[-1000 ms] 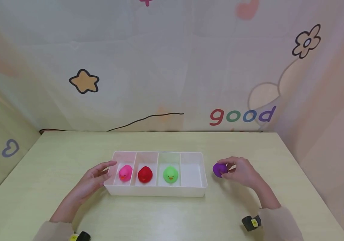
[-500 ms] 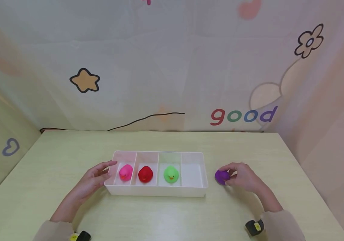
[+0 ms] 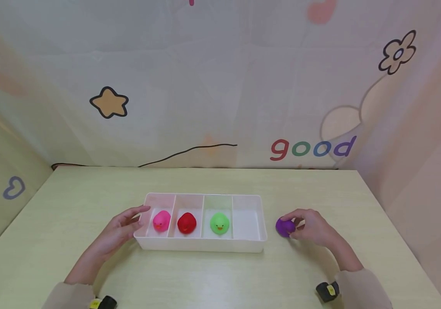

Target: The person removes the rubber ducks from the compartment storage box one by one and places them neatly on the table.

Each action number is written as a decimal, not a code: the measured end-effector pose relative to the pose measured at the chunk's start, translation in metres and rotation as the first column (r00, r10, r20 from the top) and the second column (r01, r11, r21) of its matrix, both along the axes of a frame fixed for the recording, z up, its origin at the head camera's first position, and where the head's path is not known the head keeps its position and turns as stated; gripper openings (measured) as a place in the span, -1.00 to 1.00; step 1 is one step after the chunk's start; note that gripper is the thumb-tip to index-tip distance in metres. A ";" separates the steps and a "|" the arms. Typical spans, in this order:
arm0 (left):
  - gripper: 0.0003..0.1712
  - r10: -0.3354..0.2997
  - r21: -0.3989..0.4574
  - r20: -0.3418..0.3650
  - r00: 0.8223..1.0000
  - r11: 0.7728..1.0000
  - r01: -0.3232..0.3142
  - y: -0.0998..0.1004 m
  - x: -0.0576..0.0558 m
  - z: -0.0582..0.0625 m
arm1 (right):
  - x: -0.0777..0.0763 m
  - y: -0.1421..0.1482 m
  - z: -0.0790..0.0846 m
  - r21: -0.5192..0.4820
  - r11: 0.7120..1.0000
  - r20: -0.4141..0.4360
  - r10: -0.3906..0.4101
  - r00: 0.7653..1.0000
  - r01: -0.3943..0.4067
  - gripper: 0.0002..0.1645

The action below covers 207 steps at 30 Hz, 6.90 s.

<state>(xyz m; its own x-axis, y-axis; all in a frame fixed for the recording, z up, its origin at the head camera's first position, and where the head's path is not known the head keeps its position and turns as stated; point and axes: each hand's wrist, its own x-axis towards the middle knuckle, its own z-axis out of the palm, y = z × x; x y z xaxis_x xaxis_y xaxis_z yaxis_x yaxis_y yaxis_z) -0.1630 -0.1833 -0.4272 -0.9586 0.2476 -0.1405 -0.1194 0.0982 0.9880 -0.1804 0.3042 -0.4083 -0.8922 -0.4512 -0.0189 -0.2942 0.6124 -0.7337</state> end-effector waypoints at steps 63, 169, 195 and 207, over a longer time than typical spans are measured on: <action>-0.49 0.001 0.015 -0.003 1.000 1.000 -0.001 0.000 0.000 -0.001 | -0.011 -0.162 0.025 0.183 0.965 -0.161 0.220 0.962 -0.190 -0.60; -0.48 0.010 0.028 0.006 1.000 1.000 -0.010 0.001 0.002 0.001 | 0.021 0.032 -0.004 0.004 0.978 -0.124 -0.209 0.970 0.211 -0.53; -0.49 0.001 0.021 0.001 1.000 1.000 -0.001 0.001 0.002 0.001 | 0.028 0.030 -0.001 0.040 0.979 -0.173 -0.192 0.966 0.202 -0.44; -0.49 0.009 0.021 0.006 1.000 1.000 -0.009 0.001 0.003 0.004 | 0.028 -0.016 0.026 -0.106 0.979 -0.343 -0.200 0.918 0.174 -0.38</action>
<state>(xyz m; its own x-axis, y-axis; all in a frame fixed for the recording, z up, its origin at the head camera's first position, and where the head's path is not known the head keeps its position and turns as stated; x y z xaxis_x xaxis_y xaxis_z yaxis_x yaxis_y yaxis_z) -0.1596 -0.1824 -0.4233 -0.9601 0.2417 -0.1408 -0.1257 0.0767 0.9891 -0.1527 0.2881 -0.3824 -0.9039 -0.2641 0.3365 -0.4258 0.6310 -0.6485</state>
